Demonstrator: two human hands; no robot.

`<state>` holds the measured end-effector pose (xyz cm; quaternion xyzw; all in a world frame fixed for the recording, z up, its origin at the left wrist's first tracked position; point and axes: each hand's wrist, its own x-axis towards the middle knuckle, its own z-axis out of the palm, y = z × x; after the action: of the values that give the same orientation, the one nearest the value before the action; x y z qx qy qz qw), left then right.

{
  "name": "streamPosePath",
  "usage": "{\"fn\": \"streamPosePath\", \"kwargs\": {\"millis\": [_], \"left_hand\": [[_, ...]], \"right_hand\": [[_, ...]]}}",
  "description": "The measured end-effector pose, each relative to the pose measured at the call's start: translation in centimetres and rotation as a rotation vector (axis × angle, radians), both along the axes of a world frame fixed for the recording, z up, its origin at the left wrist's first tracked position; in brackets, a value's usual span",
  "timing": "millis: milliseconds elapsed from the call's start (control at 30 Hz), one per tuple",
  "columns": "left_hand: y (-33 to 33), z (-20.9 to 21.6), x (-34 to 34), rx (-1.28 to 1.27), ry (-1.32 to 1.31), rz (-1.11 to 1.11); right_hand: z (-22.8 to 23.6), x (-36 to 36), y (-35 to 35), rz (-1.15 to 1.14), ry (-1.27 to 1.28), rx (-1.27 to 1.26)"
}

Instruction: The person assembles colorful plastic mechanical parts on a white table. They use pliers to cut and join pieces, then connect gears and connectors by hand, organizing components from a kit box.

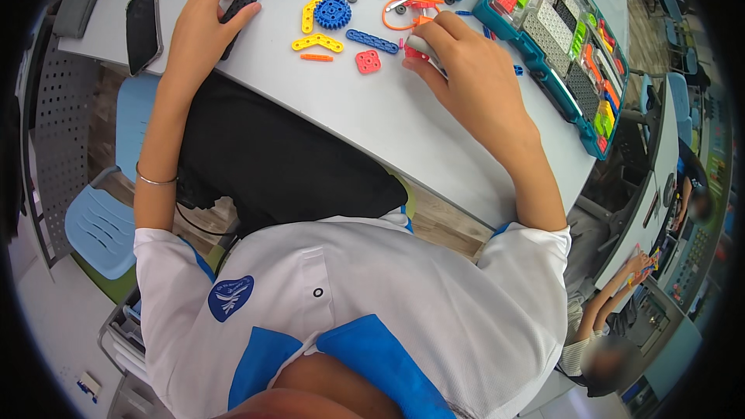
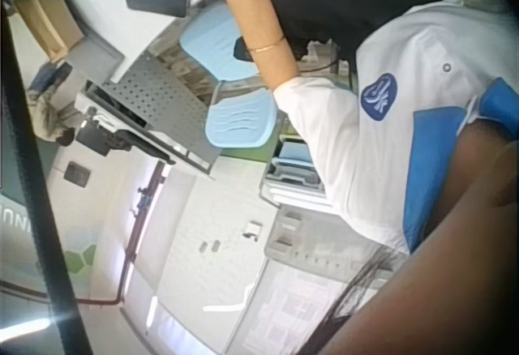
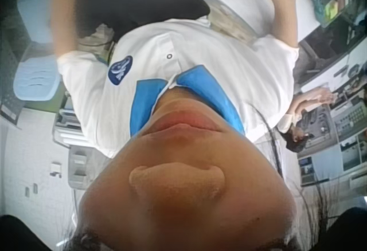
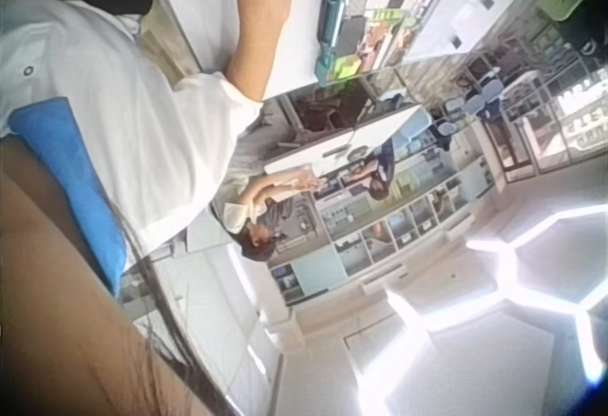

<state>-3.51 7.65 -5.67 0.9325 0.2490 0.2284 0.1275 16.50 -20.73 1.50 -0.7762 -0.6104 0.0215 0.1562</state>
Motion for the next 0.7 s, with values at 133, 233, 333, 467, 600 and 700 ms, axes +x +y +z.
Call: {"fn": "streamPosePath", "kwargs": {"millis": [133, 233, 333, 467, 600, 700], "left_hand": [[0.3, 0.6, 1.0, 0.007, 0.044, -0.010], [0.7, 0.9, 1.6, 0.008, 0.059, -0.016], [1.2, 0.4, 1.8, 0.039, 0.023, -0.047], [0.7, 0.6, 1.3, 0.127, 0.076, 0.047], [0.7, 0.4, 0.6, 0.179, 0.082, 0.152], [1.2, 0.2, 0.8, 0.310, 0.018, 0.102]], "right_hand": [[-0.1, 0.1, 0.0, 0.012, -0.009, 0.004], [-0.2, 0.1, 0.0, 0.015, -0.009, 0.004], [-0.3, 0.0, 0.1, 0.011, -0.006, -0.022], [-0.3, 0.1, 0.1, 0.015, -0.020, -0.021], [-0.4, 0.3, 0.1, 0.021, -0.026, 0.019], [-0.2, 0.1, 0.2, -0.040, 0.089, -0.037]]}}
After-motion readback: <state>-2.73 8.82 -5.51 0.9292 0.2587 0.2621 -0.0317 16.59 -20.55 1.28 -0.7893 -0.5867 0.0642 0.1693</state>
